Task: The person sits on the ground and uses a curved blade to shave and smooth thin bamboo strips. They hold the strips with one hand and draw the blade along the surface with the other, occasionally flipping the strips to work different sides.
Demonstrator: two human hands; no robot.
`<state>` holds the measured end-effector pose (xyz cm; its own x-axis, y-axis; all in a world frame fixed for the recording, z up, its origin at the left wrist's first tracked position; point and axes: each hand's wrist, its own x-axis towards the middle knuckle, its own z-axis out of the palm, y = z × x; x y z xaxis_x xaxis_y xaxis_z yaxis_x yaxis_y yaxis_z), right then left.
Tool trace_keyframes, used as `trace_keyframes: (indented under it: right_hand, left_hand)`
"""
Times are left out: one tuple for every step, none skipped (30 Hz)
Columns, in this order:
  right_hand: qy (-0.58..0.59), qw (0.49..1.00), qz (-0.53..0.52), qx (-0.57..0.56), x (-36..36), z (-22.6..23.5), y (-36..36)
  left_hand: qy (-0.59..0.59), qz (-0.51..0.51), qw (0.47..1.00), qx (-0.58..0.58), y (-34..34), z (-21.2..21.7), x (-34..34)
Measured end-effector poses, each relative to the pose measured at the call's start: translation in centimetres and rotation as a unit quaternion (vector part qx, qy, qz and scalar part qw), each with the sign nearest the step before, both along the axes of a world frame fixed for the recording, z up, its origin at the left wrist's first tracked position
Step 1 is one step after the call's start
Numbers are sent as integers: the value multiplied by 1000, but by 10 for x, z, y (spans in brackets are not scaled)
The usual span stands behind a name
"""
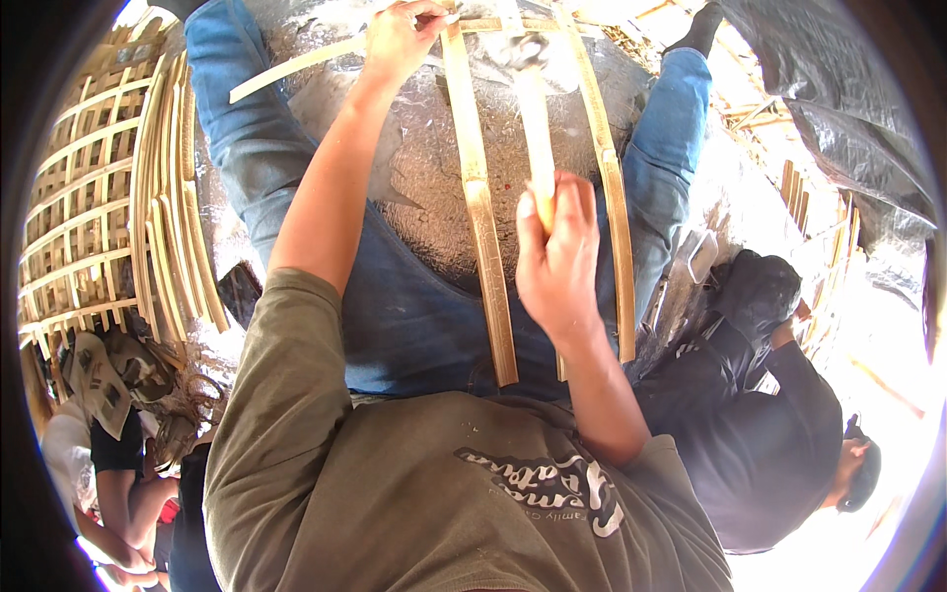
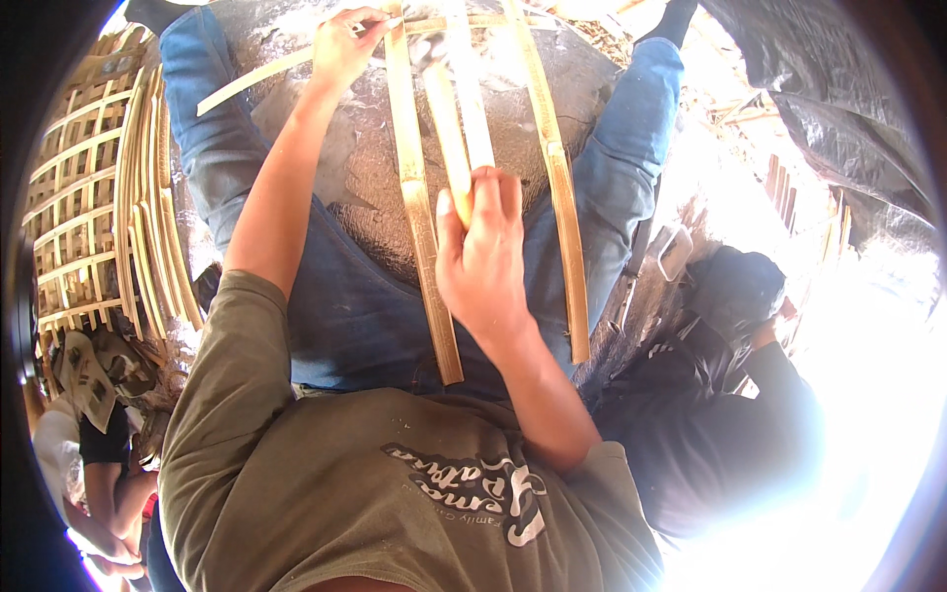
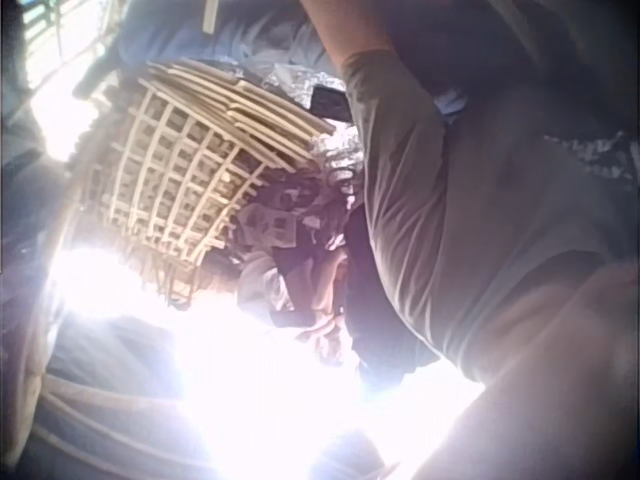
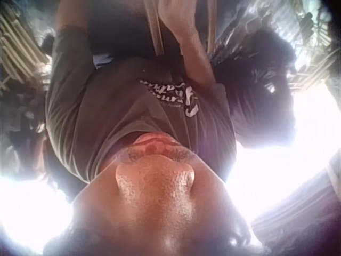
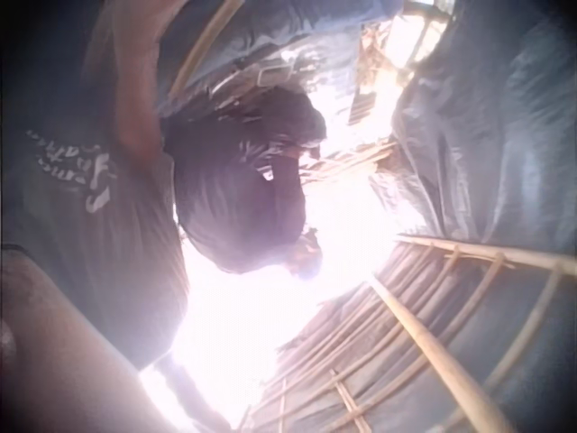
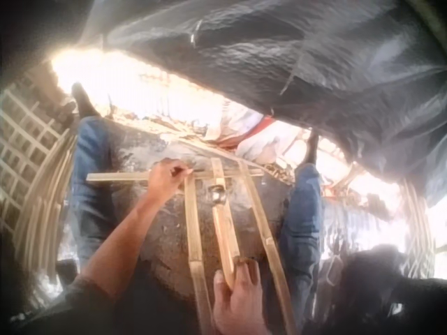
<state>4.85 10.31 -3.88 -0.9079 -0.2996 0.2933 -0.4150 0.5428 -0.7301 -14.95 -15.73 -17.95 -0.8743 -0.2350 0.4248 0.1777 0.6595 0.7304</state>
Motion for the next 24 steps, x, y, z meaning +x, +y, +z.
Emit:
trace_keyframes:
  right_hand:
    - [-23,1000,-16,-1,-8,5,-2]
    - [-48,998,-29,7,-17,12,-5]
    - [-72,996,-41,15,-25,16,-7]
    - [-83,995,-47,-2,-35,12,-8]
    - [-61,996,-55,18,-43,14,-11]
    - [-73,996,-59,9,-52,11,-11]
    - [-86,994,-63,0,-60,8,-12]
    - [-102,993,-56,-1,-68,7,-13]
    - [-119,992,-50,-2,-76,8,-14]
    - [-135,990,-44,-3,-83,10,-16]
    - [-121,992,-36,23,-87,14,-20]
    - [-107,993,-28,48,-91,17,-24]
    - [-92,993,-20,73,-95,18,-27]
    - [-84,994,-11,74,-99,14,-27]
    - [-76,994,-2,74,-103,8,-27]
    - [-68,995,8,74,-107,4,-27]
    - [-61,995,10,80,-111,3,-29]
    - [-53,995,12,86,-114,3,-31]
    - [-45,995,15,92,-117,3,-33]
    - [-44,994,6,103,-121,2,-34]
    - [-42,992,-3,115,-124,0,-34]
    - [-41,991,-12,126,-127,0,-33]
    - [-47,989,-13,137,-128,1,-35]
    - [-54,988,-14,147,-129,2,-36]
  left_hand:
    - [1,2,1000,-4,0,0,0]
    - [2,3,1000,-9,0,-3,0]
    - [3,6,1000,-15,-1,-4,0]
    - [16,12,999,-32,-2,-5,0]
    - [28,17,998,-48,-2,-7,-1]
    - [41,20,997,-63,0,-5,-1]
    - [35,10,998,-48,3,-3,-1]
    - [28,1,999,-33,5,5,2]
    - [21,-7,1000,-19,7,12,4]
    - [16,-7,1000,-14,10,15,5]
    - [12,-5,1000,-9,10,16,6]
    - [7,-2,1000,-4,9,17,7]
    - [13,5,1000,-9,8,16,8]
    - [20,9,1000,-13,9,16,7]
    - [27,14,999,-17,10,15,6]
    - [19,10,1000,-12,10,15,5]
    - [9,8,1000,-8,10,17,7]
    - [-2,7,1000,-3,10,19,8]
    - [-19,2,1000,1,9,21,9]
    - [-35,-5,999,6,10,27,9]
    - [-51,-13,999,11,11,31,9]
    - [-42,-15,999,11,12,31,9]
    - [-33,-15,999,9,11,30,10]
    - [-24,-16,1000,7,10,30,10]
